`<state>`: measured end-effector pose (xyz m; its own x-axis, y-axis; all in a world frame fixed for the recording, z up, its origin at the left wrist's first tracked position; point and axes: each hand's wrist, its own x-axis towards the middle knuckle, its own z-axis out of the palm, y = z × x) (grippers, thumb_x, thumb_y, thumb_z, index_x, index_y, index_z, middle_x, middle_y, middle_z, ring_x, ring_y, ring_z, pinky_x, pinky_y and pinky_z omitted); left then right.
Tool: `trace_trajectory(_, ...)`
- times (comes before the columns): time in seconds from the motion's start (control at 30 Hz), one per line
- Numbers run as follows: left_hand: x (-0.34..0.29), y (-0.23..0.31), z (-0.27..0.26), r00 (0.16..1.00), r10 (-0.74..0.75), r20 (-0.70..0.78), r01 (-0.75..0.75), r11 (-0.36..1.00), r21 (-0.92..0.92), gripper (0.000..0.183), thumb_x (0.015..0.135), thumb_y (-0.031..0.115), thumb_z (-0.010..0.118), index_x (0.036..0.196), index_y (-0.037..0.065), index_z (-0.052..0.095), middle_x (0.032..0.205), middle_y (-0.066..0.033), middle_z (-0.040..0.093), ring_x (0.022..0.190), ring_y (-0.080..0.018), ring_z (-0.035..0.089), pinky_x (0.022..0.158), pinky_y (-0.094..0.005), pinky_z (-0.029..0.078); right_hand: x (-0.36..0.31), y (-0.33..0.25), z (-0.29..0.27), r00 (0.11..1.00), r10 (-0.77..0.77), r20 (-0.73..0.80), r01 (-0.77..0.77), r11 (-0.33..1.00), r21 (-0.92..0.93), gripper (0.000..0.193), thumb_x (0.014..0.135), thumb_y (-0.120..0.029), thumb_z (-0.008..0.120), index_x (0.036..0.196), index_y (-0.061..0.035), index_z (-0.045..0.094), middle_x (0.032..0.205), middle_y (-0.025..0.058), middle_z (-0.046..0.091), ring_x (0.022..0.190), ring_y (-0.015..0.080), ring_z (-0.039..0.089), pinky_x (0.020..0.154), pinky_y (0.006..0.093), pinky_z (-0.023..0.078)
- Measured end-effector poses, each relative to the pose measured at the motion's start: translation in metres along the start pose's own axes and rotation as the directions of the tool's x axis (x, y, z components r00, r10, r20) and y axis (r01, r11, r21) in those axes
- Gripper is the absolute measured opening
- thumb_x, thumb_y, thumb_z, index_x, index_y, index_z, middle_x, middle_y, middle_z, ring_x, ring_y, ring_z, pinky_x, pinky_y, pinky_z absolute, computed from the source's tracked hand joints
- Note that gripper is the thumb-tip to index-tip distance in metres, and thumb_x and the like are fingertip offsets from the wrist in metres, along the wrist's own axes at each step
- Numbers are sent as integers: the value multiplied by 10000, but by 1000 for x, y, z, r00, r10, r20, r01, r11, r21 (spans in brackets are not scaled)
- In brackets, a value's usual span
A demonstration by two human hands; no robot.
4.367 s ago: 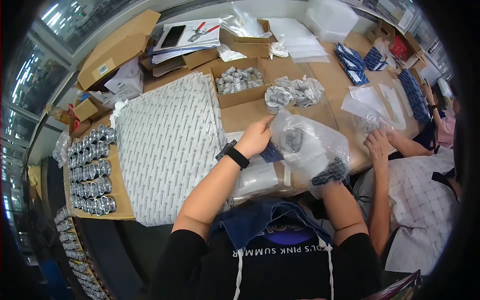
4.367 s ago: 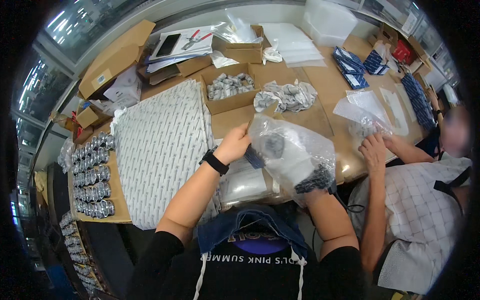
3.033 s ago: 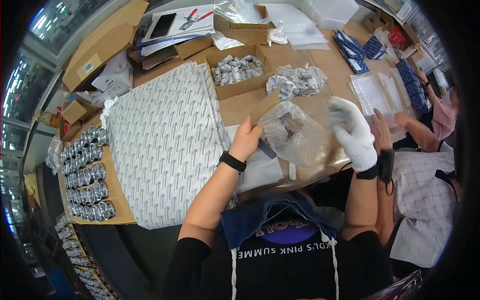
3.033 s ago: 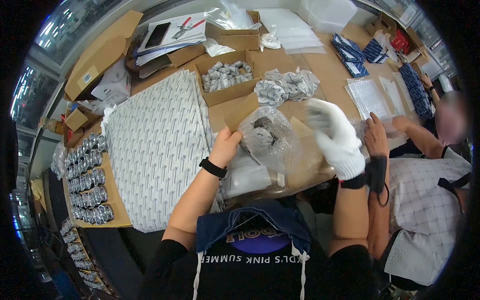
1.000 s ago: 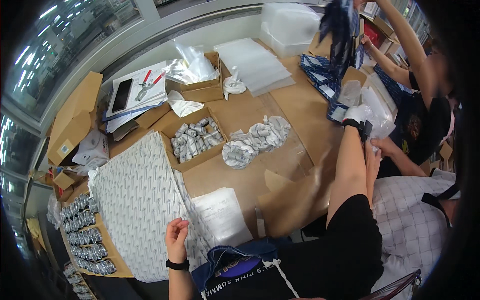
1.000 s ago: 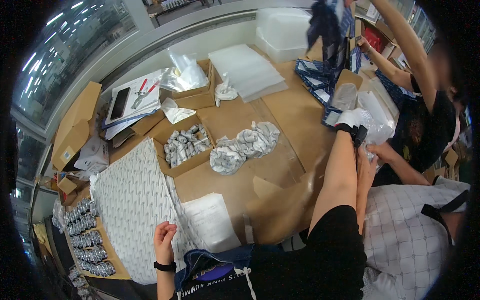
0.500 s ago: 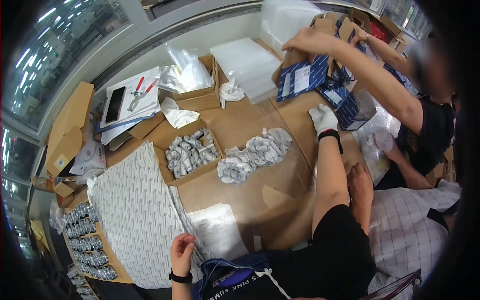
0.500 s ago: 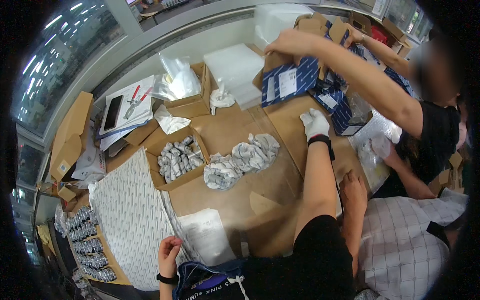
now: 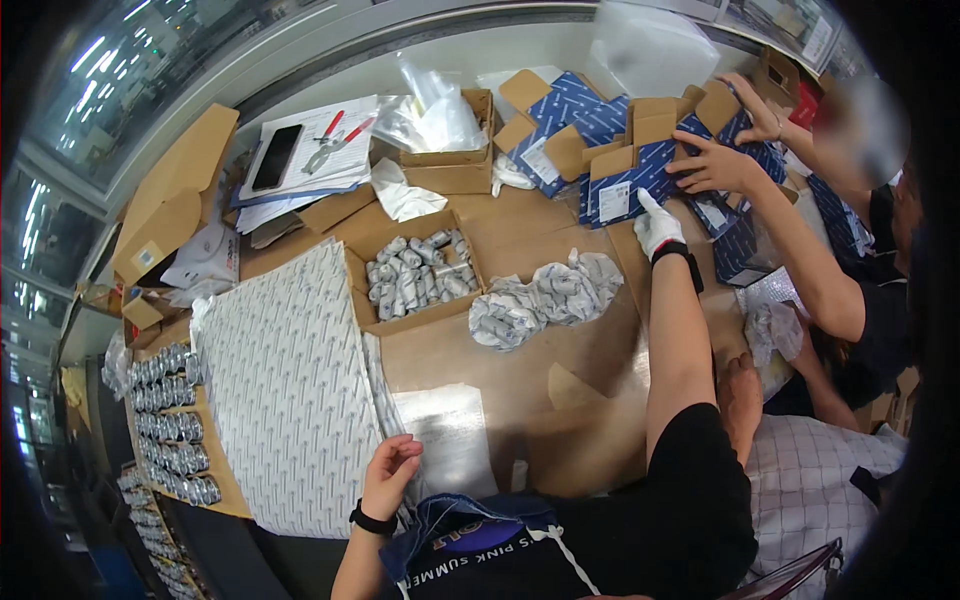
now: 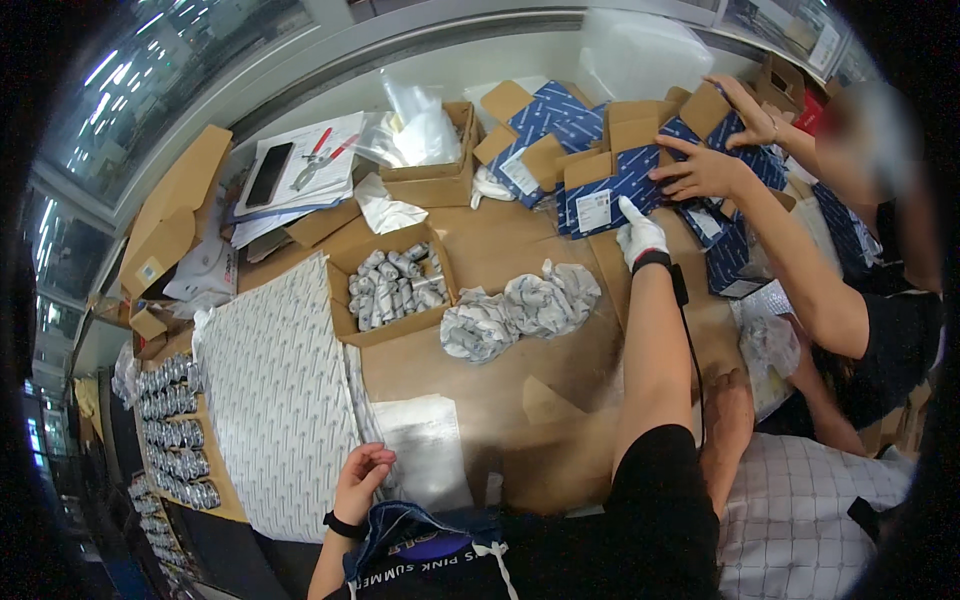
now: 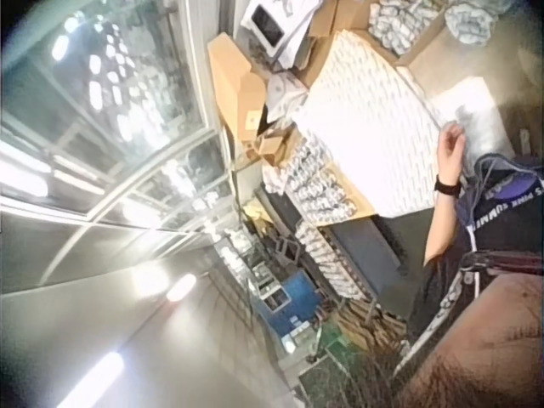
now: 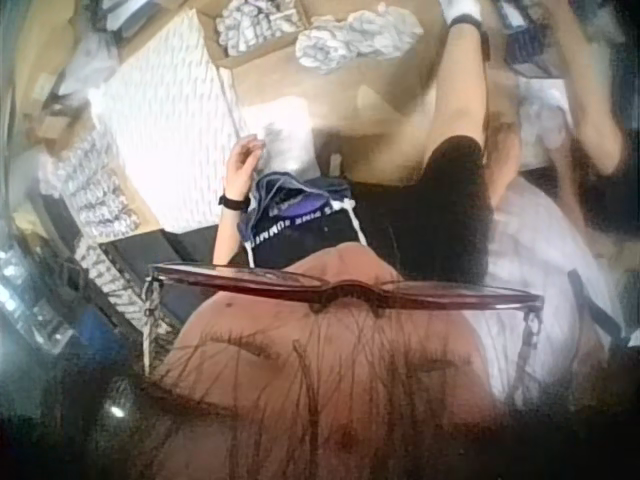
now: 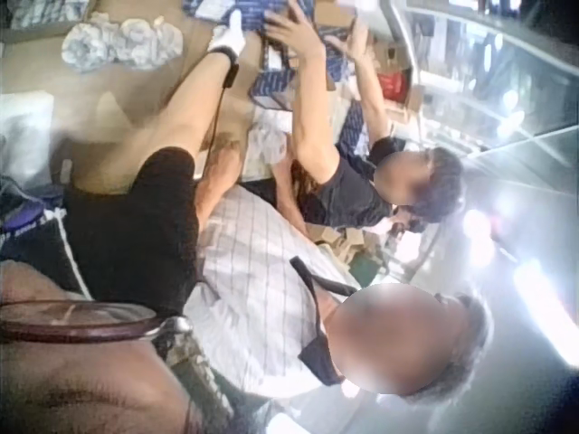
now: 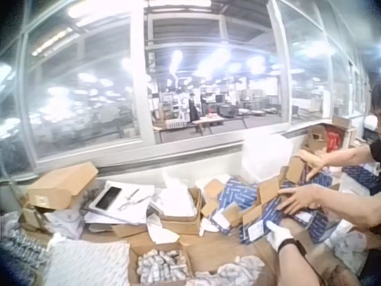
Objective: The recorder is wrapping mechanical components in paper and bubble wrap and placing them into cardboard boxes on a fabrication floor.
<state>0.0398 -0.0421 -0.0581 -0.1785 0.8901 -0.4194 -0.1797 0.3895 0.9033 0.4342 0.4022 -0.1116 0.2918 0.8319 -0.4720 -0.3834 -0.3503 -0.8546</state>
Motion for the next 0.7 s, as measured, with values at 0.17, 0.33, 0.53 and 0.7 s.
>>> trace_trajectory(0.17,-10,-2,-8,1000,16,9,-16,999,-41,354,847,-8,563,1188,30,475,1066,-62,577,1007,-128,539,853,-242,438,13,-1,-12,995,34,97,-60,959,278,198,765,-174,732,726,-149,540,613,-34,467,501,104,435,399,224,361)
trace_trajectory(0.33,-19,-1,-20,1000,20,-9,-20,999,-36,332,849,-5,552,1173,24,484,1043,-74,587,990,-146,543,860,-259,425,-5,3,-16,963,66,262,-142,949,283,437,716,-300,759,1062,-115,568,940,93,594,841,193,535,729,405,426)
trace_trajectory(0.53,-35,-9,-24,999,37,25,-36,999,-32,330,855,0,552,1177,31,485,1061,-69,580,1000,-138,534,856,-253,425,-30,-6,8,936,-327,130,252,365,-896,1045,560,-410,826,1389,-67,289,1300,209,462,1196,317,457,970,373,380)
trace_trajectory(0.7,-40,-22,-33,1000,8,-12,-9,996,-94,336,852,10,580,1173,25,480,1053,-75,574,992,-134,539,869,-260,437,-74,22,32,907,-316,278,369,277,-887,746,676,-385,778,1204,52,481,1085,158,609,983,266,590,839,329,456)
